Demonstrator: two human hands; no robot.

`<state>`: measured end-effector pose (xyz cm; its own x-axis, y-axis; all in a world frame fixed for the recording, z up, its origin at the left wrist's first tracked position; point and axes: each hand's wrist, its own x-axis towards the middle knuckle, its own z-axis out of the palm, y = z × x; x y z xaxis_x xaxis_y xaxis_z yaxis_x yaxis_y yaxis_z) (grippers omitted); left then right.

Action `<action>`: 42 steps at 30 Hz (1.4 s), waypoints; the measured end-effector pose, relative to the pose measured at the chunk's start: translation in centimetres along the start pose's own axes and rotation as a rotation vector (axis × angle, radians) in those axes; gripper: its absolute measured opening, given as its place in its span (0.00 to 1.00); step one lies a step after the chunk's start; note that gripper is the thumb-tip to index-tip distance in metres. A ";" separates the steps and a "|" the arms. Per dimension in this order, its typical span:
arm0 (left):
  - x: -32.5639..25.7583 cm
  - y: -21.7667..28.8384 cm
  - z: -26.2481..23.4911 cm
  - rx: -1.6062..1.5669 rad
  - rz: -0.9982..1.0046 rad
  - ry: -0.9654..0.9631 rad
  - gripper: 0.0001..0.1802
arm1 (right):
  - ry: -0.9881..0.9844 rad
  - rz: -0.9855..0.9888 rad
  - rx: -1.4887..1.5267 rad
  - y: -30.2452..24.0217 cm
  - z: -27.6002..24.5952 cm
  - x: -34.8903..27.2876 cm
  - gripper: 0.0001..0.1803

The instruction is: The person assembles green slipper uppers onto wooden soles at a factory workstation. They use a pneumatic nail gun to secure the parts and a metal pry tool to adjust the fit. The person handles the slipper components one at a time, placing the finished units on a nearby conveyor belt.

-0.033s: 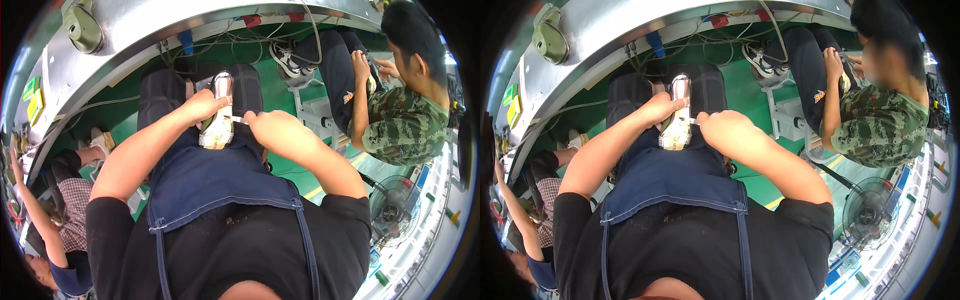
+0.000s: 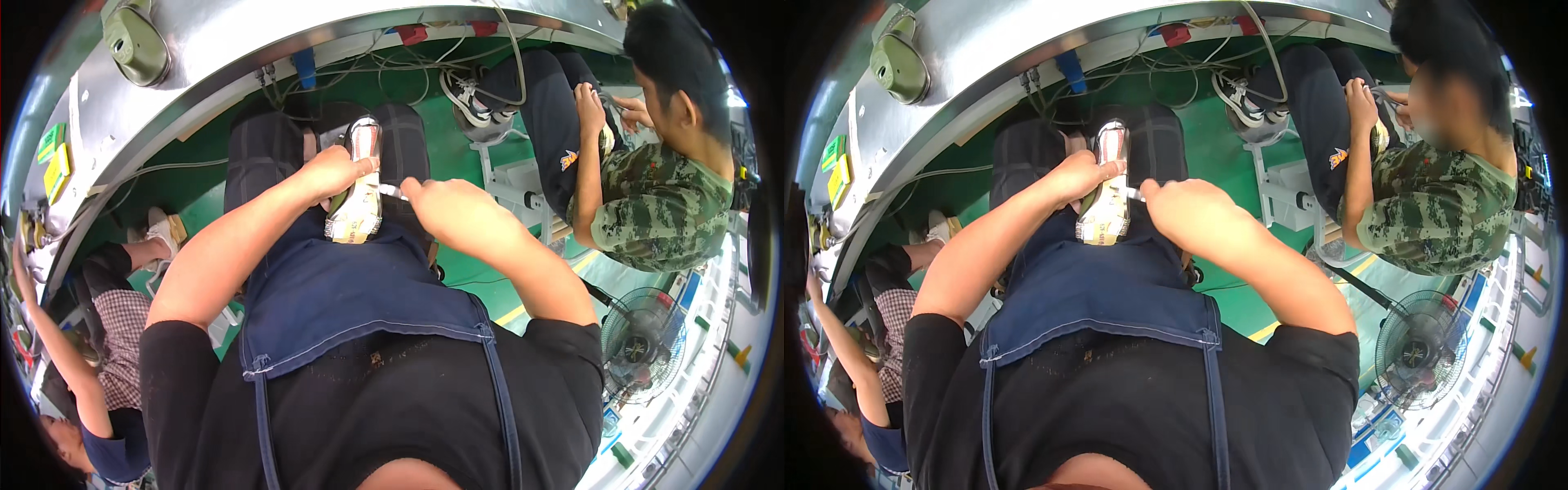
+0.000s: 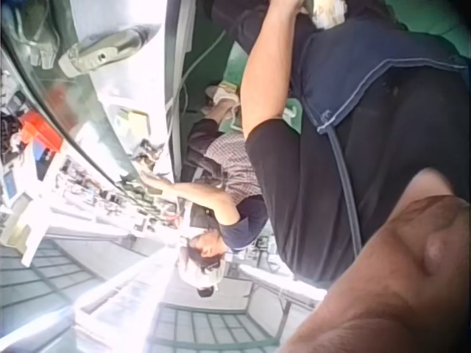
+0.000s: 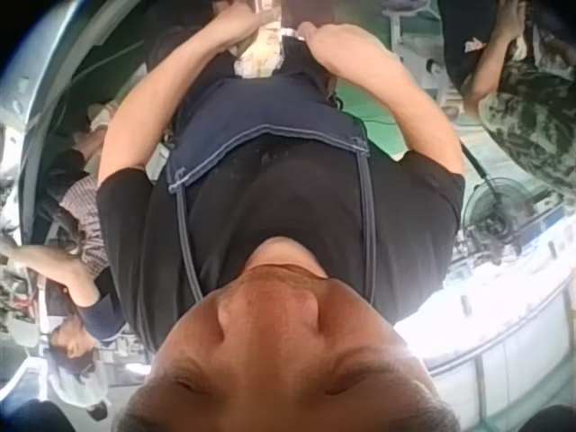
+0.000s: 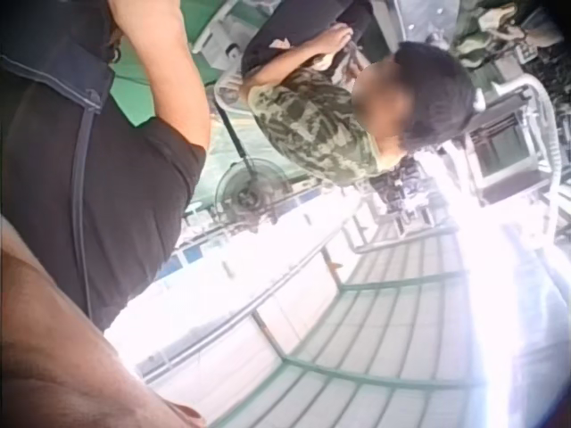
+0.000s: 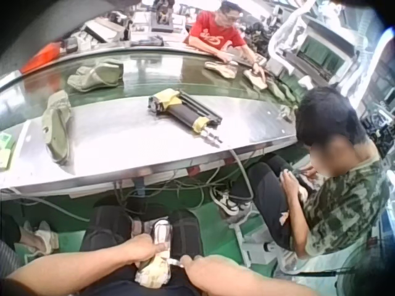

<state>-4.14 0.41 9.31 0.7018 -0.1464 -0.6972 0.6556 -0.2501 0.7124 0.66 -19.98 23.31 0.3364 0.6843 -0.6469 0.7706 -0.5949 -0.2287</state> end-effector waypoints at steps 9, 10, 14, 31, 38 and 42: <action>1.5 0.5 -0.6 0.034 -0.043 -0.067 0.32 | 0.447 -0.006 0.323 3.7 6.8 6.0 0.49; 1.3 0.7 -0.7 0.038 -0.044 -0.057 0.32 | 0.451 -0.016 0.295 3.5 6.8 6.5 0.50; 1.3 1.0 -1.3 0.040 -0.036 -0.056 0.33 | 0.359 0.009 0.254 4.0 5.2 6.7 0.50; 0.7 -2.4 -0.1 0.043 0.242 -0.016 0.40 | 0.514 -0.051 0.380 3.4 8.2 5.9 0.44; -1.5 -2.1 0.6 0.023 0.183 0.060 0.53 | 0.522 -0.031 0.389 2.3 8.6 5.4 0.43; -0.7 -3.1 1.0 0.036 0.229 0.121 0.54 | 0.532 0.013 0.451 1.7 7.4 5.1 0.43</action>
<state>-6.94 0.32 7.54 0.8606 -0.0882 -0.5015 0.4666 -0.2578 0.8461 -0.30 -20.62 14.20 0.6522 0.7213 -0.2332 0.5039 -0.6423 -0.5775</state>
